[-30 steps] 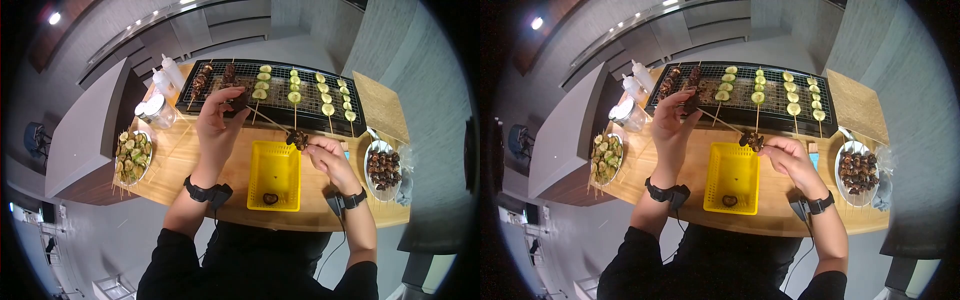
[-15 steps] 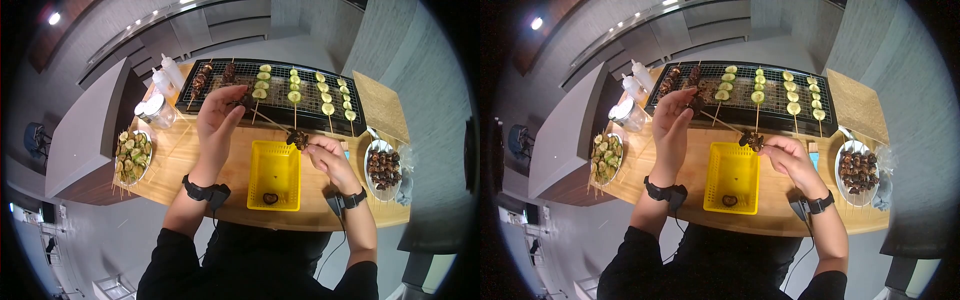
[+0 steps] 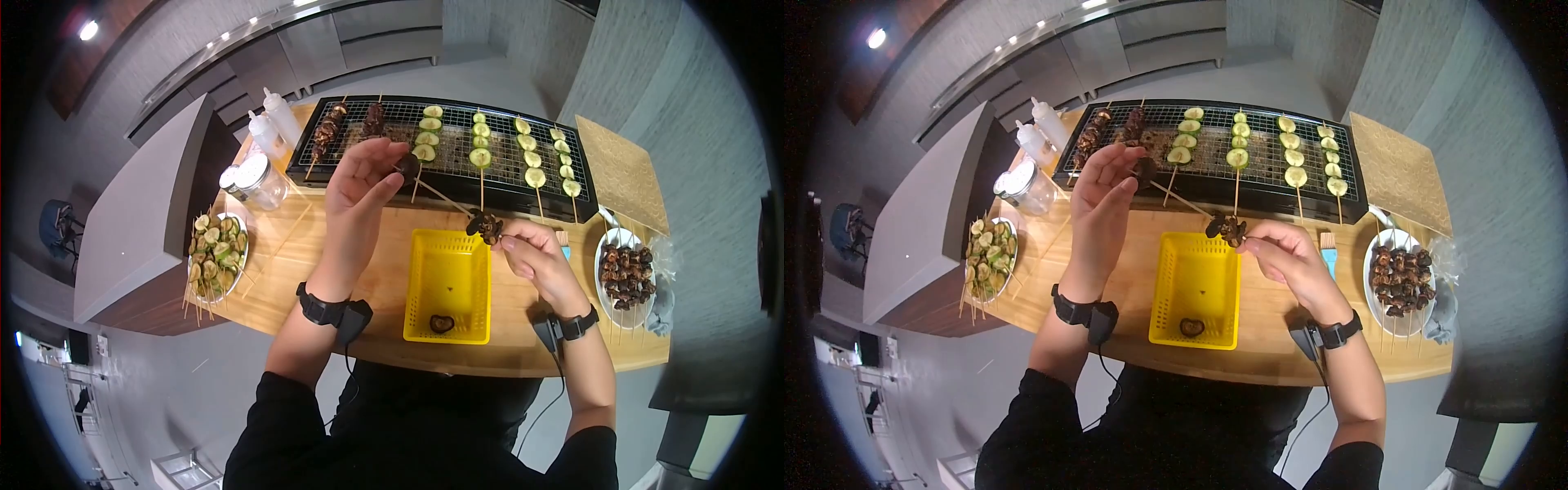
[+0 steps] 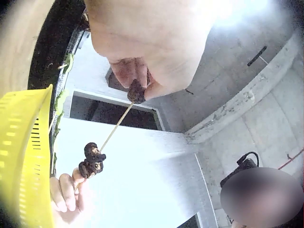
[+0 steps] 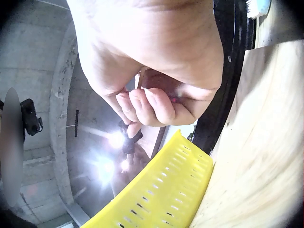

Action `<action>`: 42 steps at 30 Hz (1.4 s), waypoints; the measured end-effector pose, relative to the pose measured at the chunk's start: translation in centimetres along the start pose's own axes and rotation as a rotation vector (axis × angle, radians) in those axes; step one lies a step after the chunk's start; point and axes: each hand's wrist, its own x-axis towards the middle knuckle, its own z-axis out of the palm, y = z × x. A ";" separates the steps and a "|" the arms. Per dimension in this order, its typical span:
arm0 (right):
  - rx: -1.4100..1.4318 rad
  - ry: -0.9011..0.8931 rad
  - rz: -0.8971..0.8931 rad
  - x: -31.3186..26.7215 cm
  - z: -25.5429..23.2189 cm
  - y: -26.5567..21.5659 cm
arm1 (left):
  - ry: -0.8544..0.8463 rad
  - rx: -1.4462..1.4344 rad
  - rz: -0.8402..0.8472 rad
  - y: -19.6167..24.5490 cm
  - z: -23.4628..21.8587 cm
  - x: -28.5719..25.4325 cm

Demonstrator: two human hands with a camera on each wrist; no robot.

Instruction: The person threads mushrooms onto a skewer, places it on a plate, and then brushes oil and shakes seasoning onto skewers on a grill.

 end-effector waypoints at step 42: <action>-0.033 -0.047 0.038 0.0 -0.3 0.3 | -0.416 0.123 -0.160 -1.3 1.6 -1.0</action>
